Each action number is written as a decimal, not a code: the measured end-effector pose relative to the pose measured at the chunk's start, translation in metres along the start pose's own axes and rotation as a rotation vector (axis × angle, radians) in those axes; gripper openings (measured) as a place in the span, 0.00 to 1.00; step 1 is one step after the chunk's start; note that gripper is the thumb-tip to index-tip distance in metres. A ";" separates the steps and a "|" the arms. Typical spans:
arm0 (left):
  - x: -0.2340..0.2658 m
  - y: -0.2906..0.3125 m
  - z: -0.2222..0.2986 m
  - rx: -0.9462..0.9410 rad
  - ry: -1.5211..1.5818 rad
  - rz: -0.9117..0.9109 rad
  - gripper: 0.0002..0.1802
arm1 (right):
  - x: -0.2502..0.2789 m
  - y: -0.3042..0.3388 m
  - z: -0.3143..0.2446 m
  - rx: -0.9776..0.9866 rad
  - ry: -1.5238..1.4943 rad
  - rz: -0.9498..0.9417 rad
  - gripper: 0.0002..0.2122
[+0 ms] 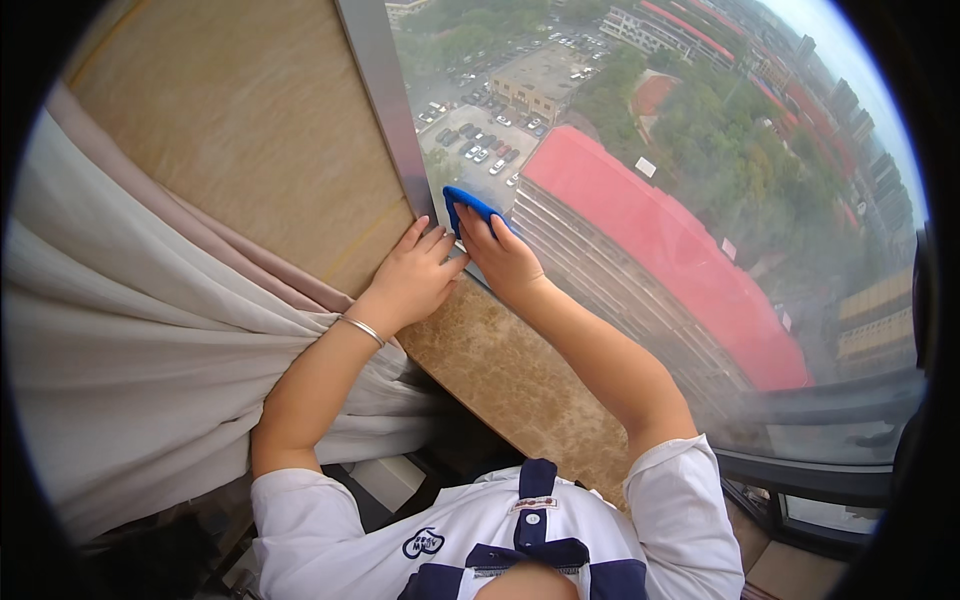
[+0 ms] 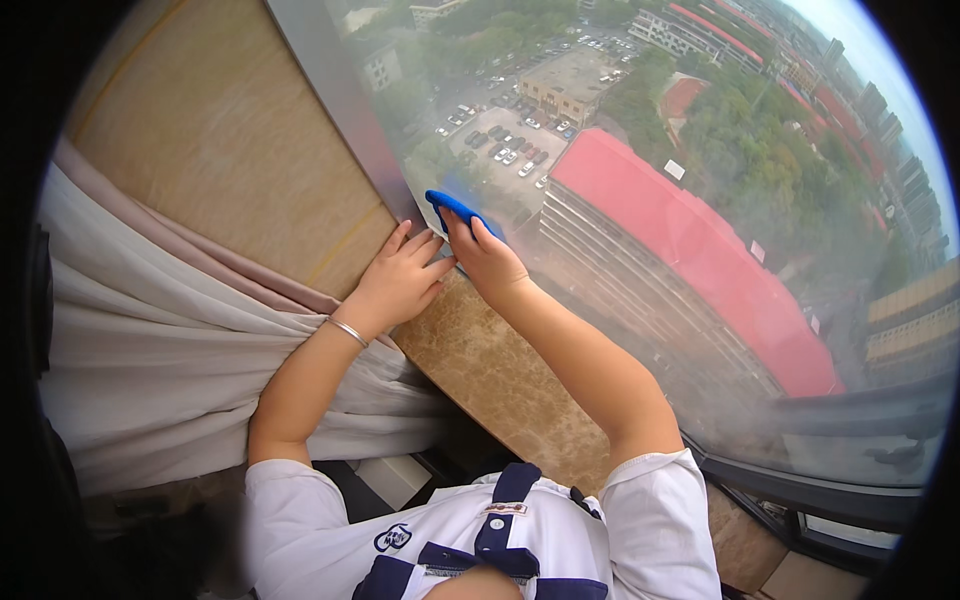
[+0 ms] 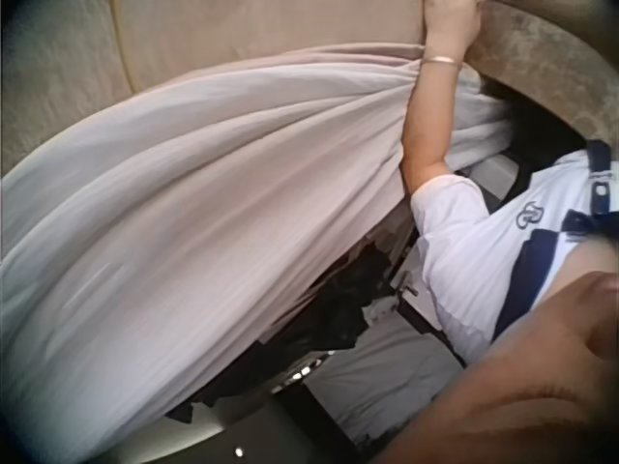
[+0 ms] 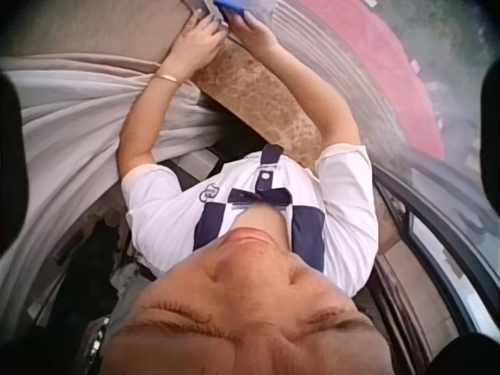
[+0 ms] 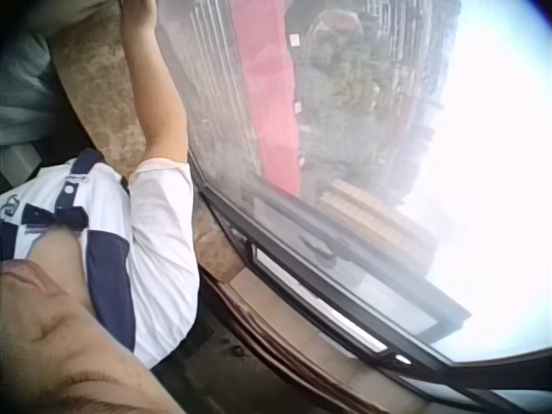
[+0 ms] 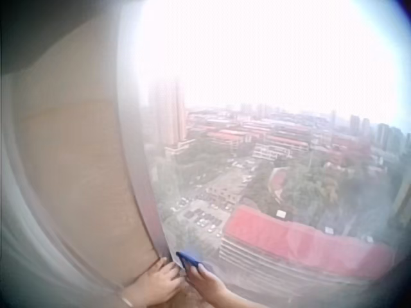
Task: The person wipes a large curved window and the adjacent window sill using a blue cloth. They then move to a bathroom and wipe the glass shower door and surrounding tiled surfaces with the same cloth.
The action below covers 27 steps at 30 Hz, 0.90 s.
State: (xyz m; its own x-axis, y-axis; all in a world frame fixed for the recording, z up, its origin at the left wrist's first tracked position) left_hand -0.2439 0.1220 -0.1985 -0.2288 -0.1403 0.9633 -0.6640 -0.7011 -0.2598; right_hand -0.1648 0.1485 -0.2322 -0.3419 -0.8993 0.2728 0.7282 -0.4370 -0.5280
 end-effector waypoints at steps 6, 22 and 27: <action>-0.010 0.005 -0.003 -0.042 -0.083 -0.029 0.21 | -0.023 0.104 -0.077 0.323 -0.152 -0.263 0.24; -0.023 0.010 0.015 -0.020 -0.007 -0.120 0.23 | 0.044 0.002 0.105 -0.341 -0.041 0.002 0.17; -0.024 0.010 0.011 0.001 -0.012 -0.163 0.24 | 0.001 0.037 0.000 -0.035 -0.073 -0.081 0.21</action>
State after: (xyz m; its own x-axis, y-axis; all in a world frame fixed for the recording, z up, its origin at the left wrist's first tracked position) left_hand -0.2376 0.1105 -0.2235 -0.1098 -0.0328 0.9934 -0.6910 -0.7159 -0.1000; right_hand -0.1382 0.1311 -0.2514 -0.3539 -0.8579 0.3726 0.6780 -0.5097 -0.5296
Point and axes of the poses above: each hand's wrist, its own y-axis away from the middle knuckle, its own x-axis out of the back of the hand, z = x × y, the point moved 8 cm from there along -y, towards the middle knuckle, and after that the axes turned 13 degrees about y, right-handed, at the moved point
